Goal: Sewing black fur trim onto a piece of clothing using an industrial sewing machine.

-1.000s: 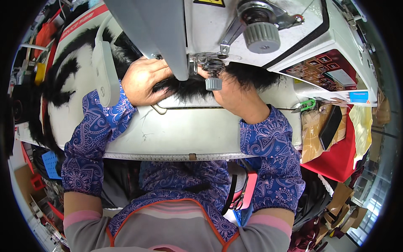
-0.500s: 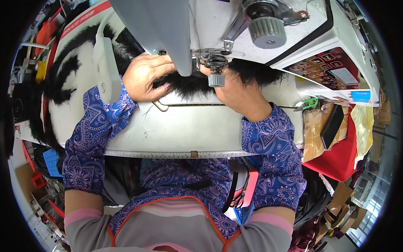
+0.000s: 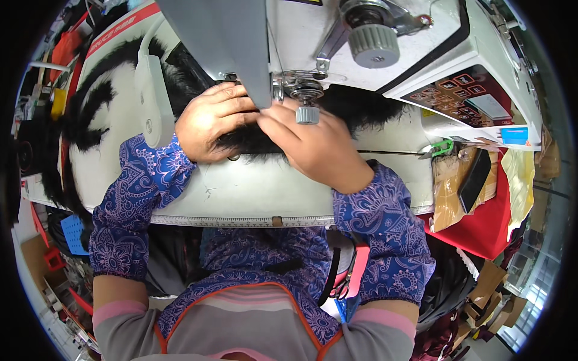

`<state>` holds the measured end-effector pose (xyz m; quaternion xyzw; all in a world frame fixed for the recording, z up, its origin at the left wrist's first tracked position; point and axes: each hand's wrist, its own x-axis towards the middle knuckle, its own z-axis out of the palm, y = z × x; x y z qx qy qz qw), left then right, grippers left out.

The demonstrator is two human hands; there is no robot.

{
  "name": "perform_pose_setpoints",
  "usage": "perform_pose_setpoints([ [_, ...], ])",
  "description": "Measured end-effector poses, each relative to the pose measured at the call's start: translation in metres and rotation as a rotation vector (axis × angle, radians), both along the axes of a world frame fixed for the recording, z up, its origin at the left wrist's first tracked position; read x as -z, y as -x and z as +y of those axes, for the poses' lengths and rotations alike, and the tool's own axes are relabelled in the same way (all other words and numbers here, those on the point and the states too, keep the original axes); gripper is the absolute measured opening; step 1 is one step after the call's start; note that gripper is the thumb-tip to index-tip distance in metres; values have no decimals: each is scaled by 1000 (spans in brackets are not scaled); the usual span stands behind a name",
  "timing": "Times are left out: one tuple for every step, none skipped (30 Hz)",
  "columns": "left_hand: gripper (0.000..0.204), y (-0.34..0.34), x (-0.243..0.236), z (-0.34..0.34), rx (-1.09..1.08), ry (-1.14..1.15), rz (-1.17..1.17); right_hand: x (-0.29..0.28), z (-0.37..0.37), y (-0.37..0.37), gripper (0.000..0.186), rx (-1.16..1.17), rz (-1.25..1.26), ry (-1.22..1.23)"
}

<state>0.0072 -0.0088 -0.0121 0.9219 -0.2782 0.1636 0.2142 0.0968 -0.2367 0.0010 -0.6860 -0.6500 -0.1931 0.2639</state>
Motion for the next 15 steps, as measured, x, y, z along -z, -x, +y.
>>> perform_pose_setpoints([
  [53,0,-2,2,3,-5,-47,7,7,0,32,34,90,72],
  [51,0,-4,5,6,-10,-94,10,9,1,31,69,181,144],
  [43,1,-5,10,-40,44,-121,8,8,2,31,67,186,175],
  [38,2,-10,20,-44,-44,-160,8,9,4,31,64,187,173],
  [37,6,-9,25,-55,-67,-136,8,11,6,31,69,186,183],
  [36,8,-9,26,-63,-89,-114,7,11,7,31,76,184,195],
  [35,11,-8,22,-63,-118,-134,5,10,7,31,77,183,195],
  [35,13,-9,17,-63,-147,-155,2,6,7,30,96,143,235],
  [32,14,-7,14,-35,-126,-185,1,4,6,29,111,105,274],
  [28,20,-10,9,-28,-156,-143,2,1,6,29,108,105,272],
  [26,19,-5,1,-23,-66,-194,5,-1,6,28,115,91,251],
  [24,17,-1,-5,-15,26,-244,7,-4,6,27,126,78,233],
  [23,13,-8,-2,45,-95,-210,8,-5,5,26,137,57,226],
  [23,14,-6,-1,45,-93,-209,8,-5,5,26,137,58,228],
  [24,15,-4,2,20,-63,-150,5,-5,6,27,155,56,264],
])
